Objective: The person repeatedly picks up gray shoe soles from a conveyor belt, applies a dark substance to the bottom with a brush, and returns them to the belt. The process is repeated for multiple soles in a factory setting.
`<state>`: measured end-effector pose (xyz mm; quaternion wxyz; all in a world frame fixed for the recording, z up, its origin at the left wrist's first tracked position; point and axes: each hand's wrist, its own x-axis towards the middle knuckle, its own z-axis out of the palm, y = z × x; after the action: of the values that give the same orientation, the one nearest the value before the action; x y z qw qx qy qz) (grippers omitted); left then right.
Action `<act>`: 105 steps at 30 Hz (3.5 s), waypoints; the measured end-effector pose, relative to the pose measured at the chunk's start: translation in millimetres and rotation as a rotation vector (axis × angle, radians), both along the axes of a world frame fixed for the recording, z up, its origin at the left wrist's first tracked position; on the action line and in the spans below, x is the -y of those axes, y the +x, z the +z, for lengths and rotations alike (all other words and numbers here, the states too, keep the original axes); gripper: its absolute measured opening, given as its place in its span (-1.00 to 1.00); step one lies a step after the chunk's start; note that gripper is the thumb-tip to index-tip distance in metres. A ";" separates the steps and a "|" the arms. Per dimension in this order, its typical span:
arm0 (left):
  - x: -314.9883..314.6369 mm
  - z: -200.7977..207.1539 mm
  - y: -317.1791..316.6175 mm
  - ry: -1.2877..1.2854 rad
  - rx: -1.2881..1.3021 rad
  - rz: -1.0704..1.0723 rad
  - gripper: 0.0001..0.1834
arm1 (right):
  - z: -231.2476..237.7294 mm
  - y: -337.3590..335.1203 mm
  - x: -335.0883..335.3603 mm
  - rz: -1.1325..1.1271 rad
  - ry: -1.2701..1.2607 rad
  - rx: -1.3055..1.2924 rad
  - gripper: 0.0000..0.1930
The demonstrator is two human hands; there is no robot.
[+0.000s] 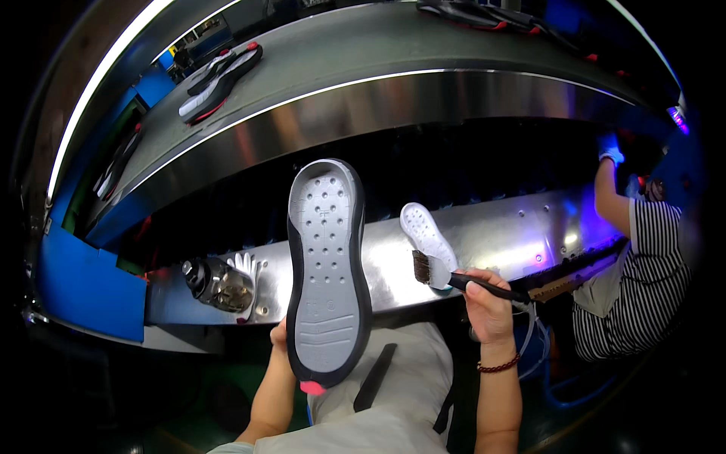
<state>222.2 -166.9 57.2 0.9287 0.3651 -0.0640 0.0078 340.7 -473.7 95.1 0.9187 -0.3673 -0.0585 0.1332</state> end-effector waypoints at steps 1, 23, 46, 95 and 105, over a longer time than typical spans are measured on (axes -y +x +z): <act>0.8 -12.7 4.4 -0.310 -0.001 -0.101 0.07 | 6.9 -1.0 -4.3 0.049 0.074 0.041 -0.77; 57.6 2.5 69.8 0.007 -0.505 0.136 -0.06 | 32.7 -9.4 -117.5 -0.171 -1.021 1.148 -0.88; 63.2 33.8 44.8 -0.135 -0.330 0.020 -0.15 | 51.6 3.3 -87.0 0.334 -0.542 0.373 -0.81; 48.3 67.4 63.3 -0.168 -0.268 0.456 -0.10 | 37.6 -17.2 -53.8 0.469 -0.545 0.373 -0.81; 35.9 74.9 68.9 -0.159 -0.195 0.486 -0.11 | 27.5 -17.0 -45.7 0.417 -0.476 0.363 -0.84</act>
<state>291.1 -202.8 132.1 0.9271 0.2947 0.1162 0.2003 323.7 -428.0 122.6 0.7352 -0.5685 -0.2617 0.2603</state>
